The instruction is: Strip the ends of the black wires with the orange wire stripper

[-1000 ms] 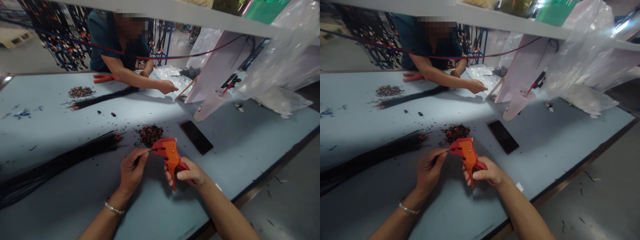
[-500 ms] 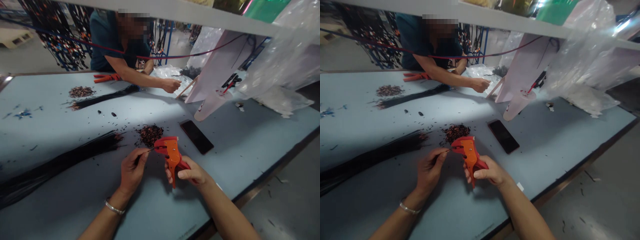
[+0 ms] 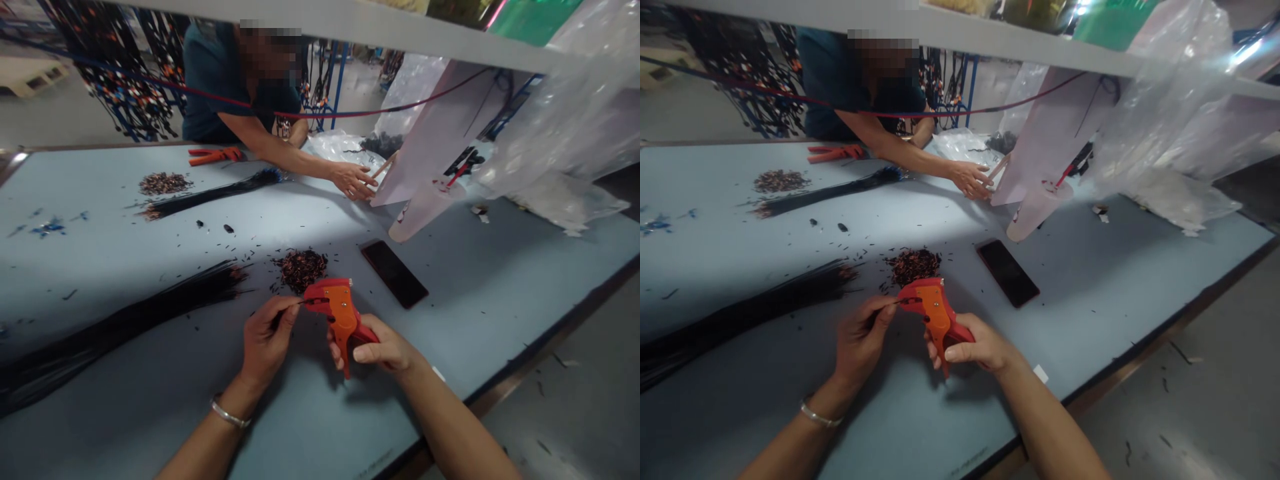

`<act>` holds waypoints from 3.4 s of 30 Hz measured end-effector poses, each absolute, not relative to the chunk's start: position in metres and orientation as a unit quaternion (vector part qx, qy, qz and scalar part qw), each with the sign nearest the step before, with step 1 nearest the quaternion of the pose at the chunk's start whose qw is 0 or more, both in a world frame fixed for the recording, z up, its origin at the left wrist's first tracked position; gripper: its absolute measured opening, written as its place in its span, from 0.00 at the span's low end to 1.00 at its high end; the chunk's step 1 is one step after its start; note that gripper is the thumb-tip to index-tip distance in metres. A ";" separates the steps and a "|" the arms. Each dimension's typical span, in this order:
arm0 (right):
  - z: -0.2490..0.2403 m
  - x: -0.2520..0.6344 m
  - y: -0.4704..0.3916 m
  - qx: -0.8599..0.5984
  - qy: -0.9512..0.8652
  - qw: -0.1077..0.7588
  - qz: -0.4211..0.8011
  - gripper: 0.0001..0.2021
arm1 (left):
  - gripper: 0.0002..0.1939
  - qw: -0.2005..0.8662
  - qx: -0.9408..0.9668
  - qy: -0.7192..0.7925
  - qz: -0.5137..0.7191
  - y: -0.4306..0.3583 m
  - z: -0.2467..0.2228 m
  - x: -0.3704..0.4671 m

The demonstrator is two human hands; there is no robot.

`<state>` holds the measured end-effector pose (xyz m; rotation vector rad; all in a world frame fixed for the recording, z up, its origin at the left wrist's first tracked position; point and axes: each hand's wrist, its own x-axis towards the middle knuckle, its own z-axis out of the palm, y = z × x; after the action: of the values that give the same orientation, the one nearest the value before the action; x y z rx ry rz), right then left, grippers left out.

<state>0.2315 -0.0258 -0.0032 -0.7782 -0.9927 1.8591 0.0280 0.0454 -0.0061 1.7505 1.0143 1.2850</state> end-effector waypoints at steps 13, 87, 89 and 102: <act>-0.004 0.233 -0.025 -0.329 -0.423 0.407 0.740 0.23 | 0.05 0.311 0.717 0.387 0.490 0.046 -0.004 0.027; -0.015 0.217 -0.013 -0.364 -0.244 0.509 0.741 0.21 | 0.12 0.383 0.613 0.524 0.450 0.053 -0.008 0.027; -0.015 0.217 -0.014 -0.365 -0.252 0.505 0.740 0.21 | 0.12 0.386 0.612 0.526 0.446 0.054 -0.009 0.026; -0.009 0.213 -0.016 -0.383 -0.374 0.465 0.705 0.23 | 0.10 0.481 0.579 0.474 0.457 0.048 -0.008 0.030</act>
<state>0.2126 -0.0156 -0.0090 -0.9415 -0.9183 1.7317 0.0299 0.0481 -0.0080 1.4118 1.1550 1.1148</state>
